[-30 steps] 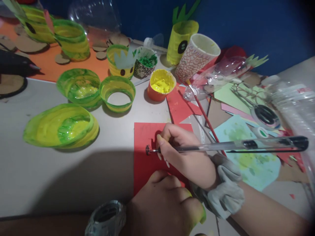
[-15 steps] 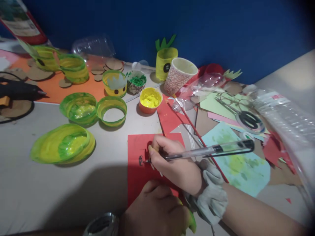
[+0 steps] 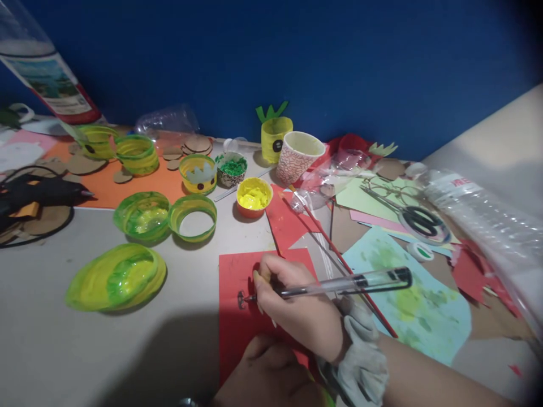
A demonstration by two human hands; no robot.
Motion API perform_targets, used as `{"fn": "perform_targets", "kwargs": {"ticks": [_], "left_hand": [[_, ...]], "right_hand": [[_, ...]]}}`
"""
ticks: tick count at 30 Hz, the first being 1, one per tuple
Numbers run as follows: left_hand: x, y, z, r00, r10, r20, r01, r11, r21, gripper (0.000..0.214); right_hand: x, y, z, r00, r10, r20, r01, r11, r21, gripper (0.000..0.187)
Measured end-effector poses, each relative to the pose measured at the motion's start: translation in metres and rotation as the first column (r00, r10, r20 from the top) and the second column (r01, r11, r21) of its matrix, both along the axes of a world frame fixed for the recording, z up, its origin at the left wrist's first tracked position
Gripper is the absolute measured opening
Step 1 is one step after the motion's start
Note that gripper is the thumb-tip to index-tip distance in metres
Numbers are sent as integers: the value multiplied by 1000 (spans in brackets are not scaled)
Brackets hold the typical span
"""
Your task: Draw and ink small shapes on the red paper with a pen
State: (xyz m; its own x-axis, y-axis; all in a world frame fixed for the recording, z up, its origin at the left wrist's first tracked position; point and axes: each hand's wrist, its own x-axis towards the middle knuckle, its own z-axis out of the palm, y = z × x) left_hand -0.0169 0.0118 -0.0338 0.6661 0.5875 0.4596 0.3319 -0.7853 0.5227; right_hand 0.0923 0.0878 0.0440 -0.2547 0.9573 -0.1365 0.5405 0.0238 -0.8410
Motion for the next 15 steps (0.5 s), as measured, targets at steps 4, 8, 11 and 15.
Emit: {"fn": "perform_targets", "kwargs": {"ticks": [4, 8, 11, 15], "left_hand": [[6, -5, -21, 942, -292, -167, 245, 935, -255, 35], [13, -8, -35, 930, -320, -182, 257, 919, -301, 34], [13, -9, -37, 928, -323, -185, 253, 912, -321, 34], [12, -11, -35, 936, -299, -186, 230, 919, -322, 31]], "right_hand": [[-1, 0, 0, 1000, 17, -5, -17, 1000, -2, 19], [-1, 1, 2, 1000, -4, 13, 4, 1000, -3, 19], [0, 1, 3, 1000, 5, 1, -5, 1000, -3, 19], [0, 1, 4, 1000, 10, -4, -10, 1000, 15, 19]]}}
